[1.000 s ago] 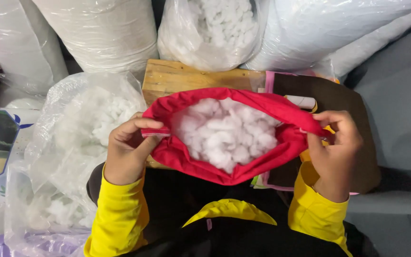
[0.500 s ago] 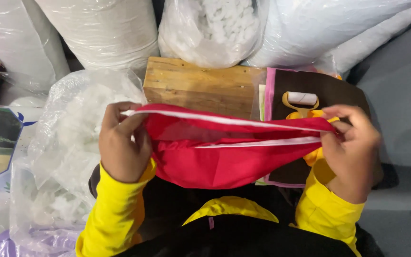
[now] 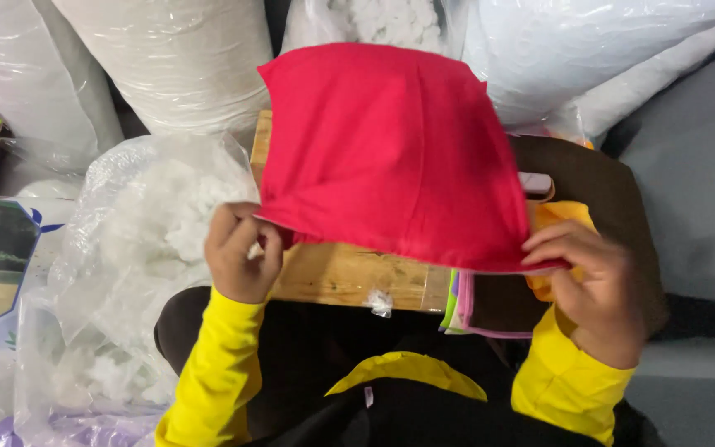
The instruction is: A person is stuffing a red pillowcase with white polyester fiberfill stuffing and then zipping it closed.
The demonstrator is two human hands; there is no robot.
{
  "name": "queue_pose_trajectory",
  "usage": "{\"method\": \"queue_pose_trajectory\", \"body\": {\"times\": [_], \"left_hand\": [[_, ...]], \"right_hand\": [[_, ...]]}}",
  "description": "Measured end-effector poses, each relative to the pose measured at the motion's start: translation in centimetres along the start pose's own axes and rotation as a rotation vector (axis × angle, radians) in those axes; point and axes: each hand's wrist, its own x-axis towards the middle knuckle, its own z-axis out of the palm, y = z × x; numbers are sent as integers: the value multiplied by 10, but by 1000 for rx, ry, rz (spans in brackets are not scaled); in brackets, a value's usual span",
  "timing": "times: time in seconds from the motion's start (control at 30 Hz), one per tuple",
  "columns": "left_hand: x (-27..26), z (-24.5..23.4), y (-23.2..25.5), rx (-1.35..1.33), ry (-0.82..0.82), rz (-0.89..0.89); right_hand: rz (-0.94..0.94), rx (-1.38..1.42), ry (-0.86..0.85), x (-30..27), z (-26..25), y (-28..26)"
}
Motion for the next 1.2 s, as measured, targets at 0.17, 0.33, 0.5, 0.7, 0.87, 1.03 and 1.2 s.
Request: {"method": "queue_pose_trajectory", "body": {"times": [0.17,0.33,0.5,0.7,0.87,1.03,1.2], "left_hand": [[-130,47,-35,474,-255,-45],[-182,123,-15,152,-541,171],[-211,181,-65,227,-722,129],[-225,209,-109,273,-554,-39],[-204,194,-92,247,-527,-137],[-184,189,-86,253,-607,-157],[-196,193,-90,257,-666,-164]], "right_hand": [[268,200,-173,-72,107,101],[343,143,-383,-113,150,117],[326,-86,-618,-56,120,80],[-68,-53,-91,51,147,48],[-88,-410,-108,75,275,99],[113,-307,-173,84,296,95],[-182,-344,262,85,320,73]]}}
